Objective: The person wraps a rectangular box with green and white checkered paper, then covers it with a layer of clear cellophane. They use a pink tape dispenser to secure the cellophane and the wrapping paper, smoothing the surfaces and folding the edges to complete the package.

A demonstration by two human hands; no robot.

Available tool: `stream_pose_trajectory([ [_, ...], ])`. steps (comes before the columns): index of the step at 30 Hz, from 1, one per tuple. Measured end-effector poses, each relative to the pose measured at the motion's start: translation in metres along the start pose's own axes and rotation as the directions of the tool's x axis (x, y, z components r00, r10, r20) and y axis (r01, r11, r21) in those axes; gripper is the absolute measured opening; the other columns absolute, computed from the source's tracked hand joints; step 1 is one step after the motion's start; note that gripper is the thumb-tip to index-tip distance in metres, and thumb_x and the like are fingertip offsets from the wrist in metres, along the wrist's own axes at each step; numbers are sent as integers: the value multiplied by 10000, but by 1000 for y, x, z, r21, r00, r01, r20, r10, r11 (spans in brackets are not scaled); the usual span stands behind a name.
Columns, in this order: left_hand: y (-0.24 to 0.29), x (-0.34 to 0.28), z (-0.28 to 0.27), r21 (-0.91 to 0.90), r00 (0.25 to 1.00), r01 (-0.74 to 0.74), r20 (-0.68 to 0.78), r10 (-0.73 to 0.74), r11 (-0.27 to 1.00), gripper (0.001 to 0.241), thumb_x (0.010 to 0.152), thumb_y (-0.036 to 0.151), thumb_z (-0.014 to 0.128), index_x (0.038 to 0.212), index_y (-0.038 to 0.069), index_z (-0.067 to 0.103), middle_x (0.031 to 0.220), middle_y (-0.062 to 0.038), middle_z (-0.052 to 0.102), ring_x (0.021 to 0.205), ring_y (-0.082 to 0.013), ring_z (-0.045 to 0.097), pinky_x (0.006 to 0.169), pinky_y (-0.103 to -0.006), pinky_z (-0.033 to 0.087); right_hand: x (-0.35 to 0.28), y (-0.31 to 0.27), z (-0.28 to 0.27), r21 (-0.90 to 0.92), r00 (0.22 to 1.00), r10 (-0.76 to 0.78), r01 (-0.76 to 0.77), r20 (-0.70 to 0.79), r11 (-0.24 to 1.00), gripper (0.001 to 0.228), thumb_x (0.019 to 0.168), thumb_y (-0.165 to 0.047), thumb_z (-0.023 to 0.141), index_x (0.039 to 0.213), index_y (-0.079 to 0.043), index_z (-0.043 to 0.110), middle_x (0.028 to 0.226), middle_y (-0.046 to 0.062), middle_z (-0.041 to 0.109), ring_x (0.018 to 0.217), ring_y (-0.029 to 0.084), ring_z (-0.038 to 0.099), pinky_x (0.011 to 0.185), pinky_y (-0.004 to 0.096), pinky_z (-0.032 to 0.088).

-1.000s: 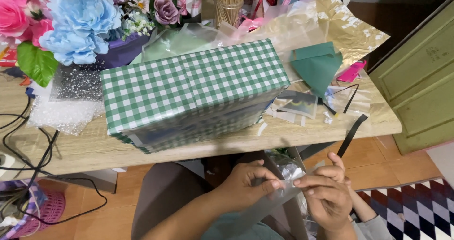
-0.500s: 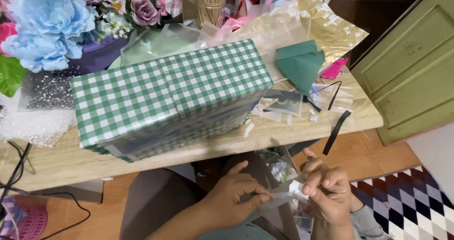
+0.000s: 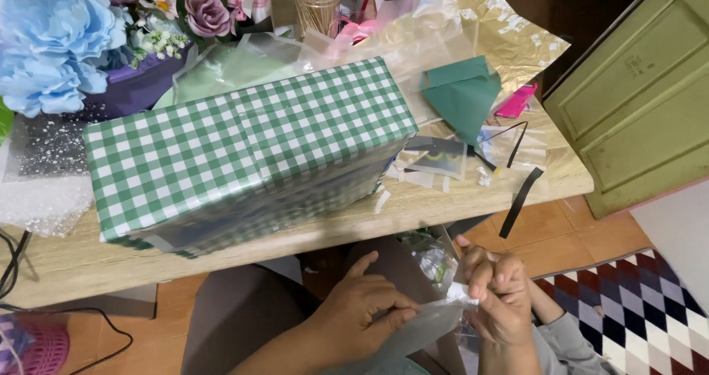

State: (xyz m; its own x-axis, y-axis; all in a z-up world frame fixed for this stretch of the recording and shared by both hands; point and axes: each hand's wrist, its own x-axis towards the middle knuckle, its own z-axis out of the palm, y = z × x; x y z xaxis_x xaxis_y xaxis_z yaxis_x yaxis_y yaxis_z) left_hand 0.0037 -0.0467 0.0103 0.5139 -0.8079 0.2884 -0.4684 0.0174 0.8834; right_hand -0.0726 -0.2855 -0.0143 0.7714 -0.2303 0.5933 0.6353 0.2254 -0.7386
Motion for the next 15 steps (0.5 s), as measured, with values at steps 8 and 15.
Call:
stream_pose_trajectory([
  [8, 4, -2, -6, -15, 999, 33, -43, -33, 999, 127, 988, 177, 673, 957, 194, 795, 791, 54, 720, 747, -138, 677, 1263, -521, 173, 8, 0, -23, 316, 980, 89, -29, -180, 948, 239, 893, -45, 733, 1039, -231, 770, 950, -58, 763, 899, 118, 630, 1179, 478, 261],
  [15, 6, -5, -15, -65, 991, 78, -100, -85, 995, 168, 998, 231, 651, 1024, 171, 806, 738, 18, 706, 696, -136, 684, 1236, -508, 307, 46, 12, -86, -322, 864, 28, -216, -502, 922, 297, 954, -47, 707, 1190, -121, 544, 1107, 50, 670, 1050, 131, 668, 1068, 293, 552],
])
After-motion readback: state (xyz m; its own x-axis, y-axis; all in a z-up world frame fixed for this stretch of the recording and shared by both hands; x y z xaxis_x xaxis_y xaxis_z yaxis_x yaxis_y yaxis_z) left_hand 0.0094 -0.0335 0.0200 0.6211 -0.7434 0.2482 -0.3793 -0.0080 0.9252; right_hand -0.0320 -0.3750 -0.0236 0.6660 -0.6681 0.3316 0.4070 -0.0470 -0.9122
